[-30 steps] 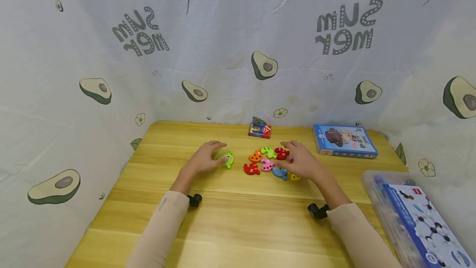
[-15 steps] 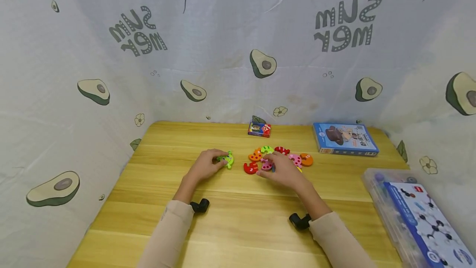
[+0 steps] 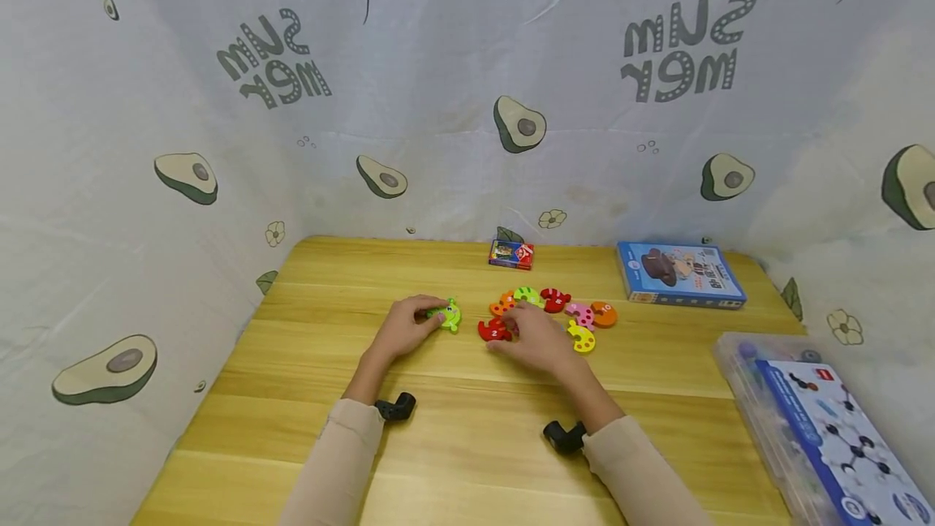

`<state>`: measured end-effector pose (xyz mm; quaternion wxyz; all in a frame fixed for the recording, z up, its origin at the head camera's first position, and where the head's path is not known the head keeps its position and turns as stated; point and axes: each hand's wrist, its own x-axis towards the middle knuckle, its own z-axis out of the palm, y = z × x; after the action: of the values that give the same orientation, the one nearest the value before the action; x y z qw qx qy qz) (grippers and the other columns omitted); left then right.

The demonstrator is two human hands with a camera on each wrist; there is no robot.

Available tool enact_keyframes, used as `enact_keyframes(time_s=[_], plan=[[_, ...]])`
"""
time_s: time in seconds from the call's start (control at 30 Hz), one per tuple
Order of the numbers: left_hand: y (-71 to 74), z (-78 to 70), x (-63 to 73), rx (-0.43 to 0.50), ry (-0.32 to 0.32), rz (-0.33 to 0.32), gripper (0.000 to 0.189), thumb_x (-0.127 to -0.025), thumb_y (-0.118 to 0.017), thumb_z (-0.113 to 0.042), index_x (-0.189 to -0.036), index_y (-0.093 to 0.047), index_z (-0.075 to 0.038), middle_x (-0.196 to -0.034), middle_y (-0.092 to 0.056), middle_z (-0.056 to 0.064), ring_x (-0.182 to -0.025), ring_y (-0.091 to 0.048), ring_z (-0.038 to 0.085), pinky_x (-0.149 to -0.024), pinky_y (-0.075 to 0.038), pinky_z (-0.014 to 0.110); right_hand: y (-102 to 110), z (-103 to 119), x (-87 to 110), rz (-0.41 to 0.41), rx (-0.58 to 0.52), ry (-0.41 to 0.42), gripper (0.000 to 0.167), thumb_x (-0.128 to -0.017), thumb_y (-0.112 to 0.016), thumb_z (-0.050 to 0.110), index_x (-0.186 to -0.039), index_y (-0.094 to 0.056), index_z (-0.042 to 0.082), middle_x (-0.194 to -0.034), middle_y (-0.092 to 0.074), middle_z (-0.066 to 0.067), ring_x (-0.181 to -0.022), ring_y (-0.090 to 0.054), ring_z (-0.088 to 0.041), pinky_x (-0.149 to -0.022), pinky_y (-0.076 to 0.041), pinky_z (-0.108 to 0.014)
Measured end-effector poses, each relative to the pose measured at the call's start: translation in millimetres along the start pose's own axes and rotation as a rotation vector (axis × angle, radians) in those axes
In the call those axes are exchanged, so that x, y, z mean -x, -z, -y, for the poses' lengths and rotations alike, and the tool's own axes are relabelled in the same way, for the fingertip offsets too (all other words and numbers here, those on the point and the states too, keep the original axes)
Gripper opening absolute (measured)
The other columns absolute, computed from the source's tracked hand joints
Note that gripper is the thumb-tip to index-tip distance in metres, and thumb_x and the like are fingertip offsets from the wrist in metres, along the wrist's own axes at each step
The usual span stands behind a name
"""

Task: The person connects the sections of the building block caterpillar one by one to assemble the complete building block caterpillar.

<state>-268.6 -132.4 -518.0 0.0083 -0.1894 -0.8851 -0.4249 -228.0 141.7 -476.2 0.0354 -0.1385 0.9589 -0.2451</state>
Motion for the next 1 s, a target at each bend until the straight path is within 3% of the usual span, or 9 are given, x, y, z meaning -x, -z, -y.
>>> enact_keyframes(time_s=[0.37,0.73,1.0], plan=[[-0.8,0.2,0.5,-0.016,0.014,-0.003,0.027,-0.098,-0.072,-0.029,-0.125,-0.076,-0.025,-0.130,-0.071,0.000,-0.120,-0.067,0.021,-0.097,-0.056,0.041,-12.0,6.7,-5.9,-0.024,-0.047,0.037,0.052,-0.089,-0.081,0.037,-0.130,-0.069,0.007,-0.125,-0.069,-0.009,-0.114,-0.064,-0.024,-0.099,-0.055,-0.046],[2.3,-0.6,0.7,0.012,0.014,-0.007,0.024,-0.096,-0.075,-0.027,-0.119,-0.079,-0.023,-0.127,-0.072,-0.001,-0.114,-0.068,0.018,-0.094,-0.056,0.037,-19.6,27.3,-9.3,-0.036,-0.220,0.097,0.044,-0.087,-0.084,0.028,-0.124,-0.071,0.009,-0.117,-0.073,-0.004,-0.102,-0.067,-0.019,-0.091,-0.058,-0.041],[0.4,-0.4,0.0,0.005,0.004,0.005,0.020,-0.097,-0.074,-0.031,-0.115,-0.080,-0.024,-0.127,-0.072,-0.001,-0.118,-0.067,0.019,-0.095,-0.057,0.037,-26.5,35.8,-12.4,-0.048,-0.218,0.079,0.044,-0.087,-0.084,0.029,-0.123,-0.072,0.008,-0.116,-0.072,-0.006,-0.101,-0.066,-0.019,-0.090,-0.058,-0.040]])
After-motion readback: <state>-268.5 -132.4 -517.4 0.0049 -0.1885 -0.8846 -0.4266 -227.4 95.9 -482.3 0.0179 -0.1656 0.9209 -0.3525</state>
